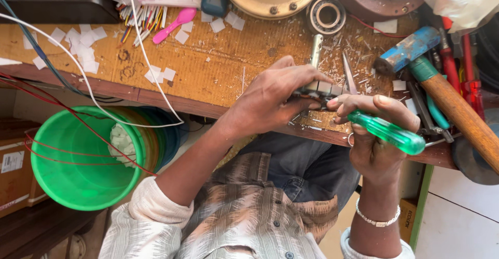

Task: The person is repairing a circular electrical component, likely a motor stator, by inserting small white insulating pieces into slots using a screwdriver and tweezers. They repeatedly adjust and secure the pieces while handling the component with both hands.

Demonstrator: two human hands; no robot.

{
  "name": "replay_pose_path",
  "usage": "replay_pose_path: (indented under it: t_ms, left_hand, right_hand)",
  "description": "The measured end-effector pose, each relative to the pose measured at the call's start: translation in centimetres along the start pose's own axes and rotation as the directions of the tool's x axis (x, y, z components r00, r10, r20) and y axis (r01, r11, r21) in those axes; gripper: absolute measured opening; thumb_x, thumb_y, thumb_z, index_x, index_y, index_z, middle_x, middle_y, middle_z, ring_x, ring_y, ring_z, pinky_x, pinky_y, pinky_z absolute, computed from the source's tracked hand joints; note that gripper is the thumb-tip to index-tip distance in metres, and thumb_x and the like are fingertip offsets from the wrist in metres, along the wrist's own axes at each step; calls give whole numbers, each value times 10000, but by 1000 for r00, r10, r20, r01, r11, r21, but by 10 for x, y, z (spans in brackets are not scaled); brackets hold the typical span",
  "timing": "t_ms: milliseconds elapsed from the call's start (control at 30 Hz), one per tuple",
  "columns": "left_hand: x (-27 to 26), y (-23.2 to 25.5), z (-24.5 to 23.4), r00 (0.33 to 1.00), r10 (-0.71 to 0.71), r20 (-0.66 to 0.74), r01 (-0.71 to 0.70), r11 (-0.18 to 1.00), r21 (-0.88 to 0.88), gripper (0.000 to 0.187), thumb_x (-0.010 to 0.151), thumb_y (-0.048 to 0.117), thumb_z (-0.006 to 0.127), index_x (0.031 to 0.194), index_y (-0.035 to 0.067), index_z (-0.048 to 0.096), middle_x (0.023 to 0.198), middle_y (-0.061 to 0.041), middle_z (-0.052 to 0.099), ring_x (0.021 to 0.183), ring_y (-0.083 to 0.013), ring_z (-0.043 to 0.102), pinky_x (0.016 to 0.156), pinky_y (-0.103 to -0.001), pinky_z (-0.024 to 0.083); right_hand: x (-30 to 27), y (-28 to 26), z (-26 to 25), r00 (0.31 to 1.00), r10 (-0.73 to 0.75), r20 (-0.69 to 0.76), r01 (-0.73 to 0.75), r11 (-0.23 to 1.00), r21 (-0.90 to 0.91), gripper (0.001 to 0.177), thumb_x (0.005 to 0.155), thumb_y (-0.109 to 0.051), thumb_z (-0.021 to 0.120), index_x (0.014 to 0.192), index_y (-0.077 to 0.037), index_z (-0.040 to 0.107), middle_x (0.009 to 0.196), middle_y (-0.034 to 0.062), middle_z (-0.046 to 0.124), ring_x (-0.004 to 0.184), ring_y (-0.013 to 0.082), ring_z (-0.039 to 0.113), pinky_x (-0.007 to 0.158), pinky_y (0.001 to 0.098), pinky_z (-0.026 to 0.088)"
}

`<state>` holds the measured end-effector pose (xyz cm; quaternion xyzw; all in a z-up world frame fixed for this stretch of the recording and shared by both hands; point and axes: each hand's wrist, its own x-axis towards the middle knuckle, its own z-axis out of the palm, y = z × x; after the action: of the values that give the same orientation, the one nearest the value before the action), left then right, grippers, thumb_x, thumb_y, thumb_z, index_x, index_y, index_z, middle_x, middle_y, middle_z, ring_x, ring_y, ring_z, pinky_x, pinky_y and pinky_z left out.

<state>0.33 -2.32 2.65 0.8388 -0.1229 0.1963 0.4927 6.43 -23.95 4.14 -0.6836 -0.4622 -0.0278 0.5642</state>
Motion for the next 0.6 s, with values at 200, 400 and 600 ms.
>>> replay_pose_path:
  t_ms: [200, 400, 600]
  left_hand:
    - [-2, -9, 3, 995, -44, -89, 44, 999, 5, 351, 893, 175, 815, 1194, 116, 644, 1037, -24, 713, 947, -257, 606, 886, -391, 497]
    - [-9, -7, -2, 991, -101, -91, 96, 993, -65, 348, 881, 142, 817, 1179, 99, 644, 958, -39, 673, 957, -234, 648, 876, -389, 511]
    - [-10, -6, -8, 992, -76, -98, 63, 989, -131, 378, 877, 57, 790, 1224, 89, 644, 1089, -69, 701, 1053, -246, 681, 914, -375, 546]
  right_hand:
    - [1, 19, 5, 1000, -16, -4, 16, 1000, -14, 460, 1205, -208, 513, 1577, -134, 253, 1049, 186, 708, 952, 296, 755, 852, 379, 625]
    - [-1, 31, -1, 949, 200, -244, -81, 902, 424, 778, 1151, -278, 675, 1633, -216, 67, 1117, 174, 691, 846, 288, 738, 817, 437, 626]
    - [-24, 37, -4, 902, 228, -365, -67, 912, 405, 787, 1178, -192, 691, 1634, -281, 56, 1102, 167, 675, 864, 260, 712, 882, 448, 614]
